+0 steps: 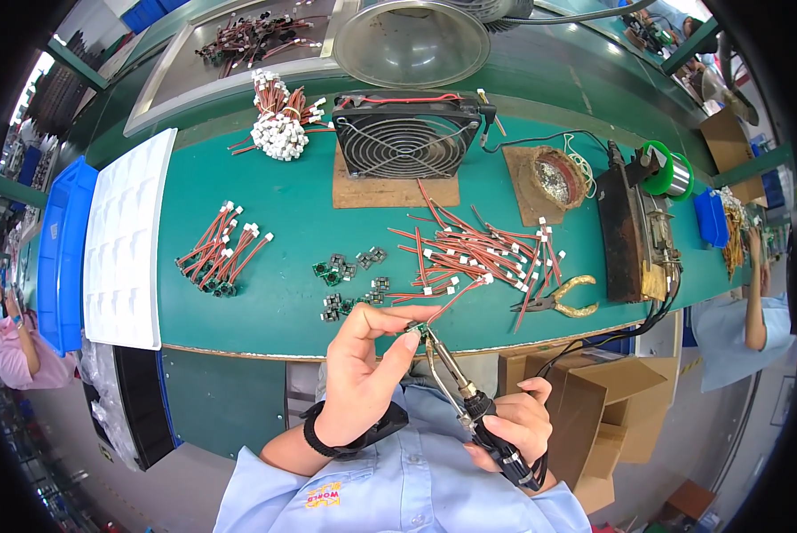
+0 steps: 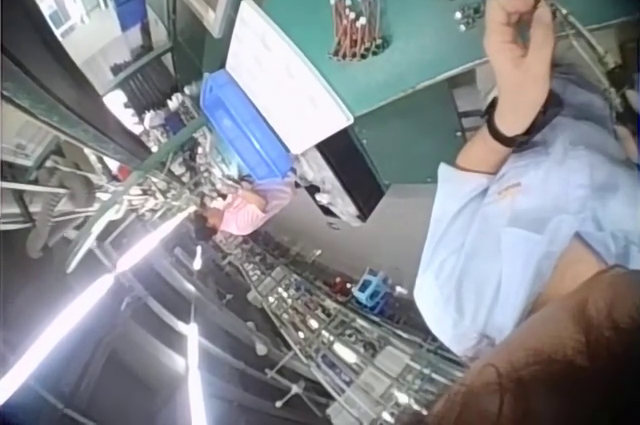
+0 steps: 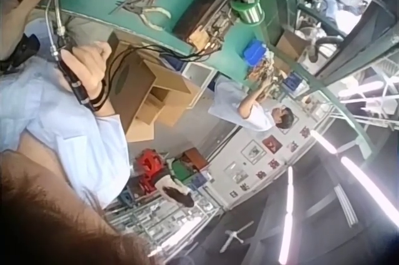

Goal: The person picks up a circuit board and a wire, joins them using a soldering iron, and then trims the excess wire with pliers. This process is repeated for another circuit board and wire before the person cleans the soldering iron tip.

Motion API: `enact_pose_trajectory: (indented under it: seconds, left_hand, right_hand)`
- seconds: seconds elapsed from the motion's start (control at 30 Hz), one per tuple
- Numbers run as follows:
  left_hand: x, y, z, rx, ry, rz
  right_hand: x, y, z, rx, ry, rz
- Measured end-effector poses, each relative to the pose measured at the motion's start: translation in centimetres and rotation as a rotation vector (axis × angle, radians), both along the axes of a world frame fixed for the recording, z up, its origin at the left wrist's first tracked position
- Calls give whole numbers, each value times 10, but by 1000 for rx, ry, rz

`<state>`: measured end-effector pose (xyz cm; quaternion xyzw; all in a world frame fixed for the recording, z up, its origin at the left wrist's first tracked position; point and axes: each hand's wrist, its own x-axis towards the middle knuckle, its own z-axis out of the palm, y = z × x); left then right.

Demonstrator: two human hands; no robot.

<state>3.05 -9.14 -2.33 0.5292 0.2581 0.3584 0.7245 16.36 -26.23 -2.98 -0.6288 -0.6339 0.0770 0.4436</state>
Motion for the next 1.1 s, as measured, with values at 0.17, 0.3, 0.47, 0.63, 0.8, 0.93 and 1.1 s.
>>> enact_pose_trajectory:
  seconds: [0.17,0.3,0.47,0.63,0.8,0.93,1.1]
  left_hand:
    - [0,-1,0,70,8,16]
    - [0,0,0,113,23,13]
    - [-4,2,-1,97,15,32]
    - [-16,12,10,-288,-128,-105]
    - [-20,10,20,-538,-222,-194]
    - [-22,9,25,-545,-235,-203]
    - [-18,9,19,-474,-131,-138]
  right_hand:
    - [1,-1,3,-15,4,6]
    - [2,-2,7,-27,70,-13]
    - [8,0,10,23,85,-29]
    - [31,13,-5,228,153,-434]
    - [77,60,-20,85,184,-683]
    - [85,71,-28,-128,-14,-734]
    - [71,59,-17,16,149,-745]
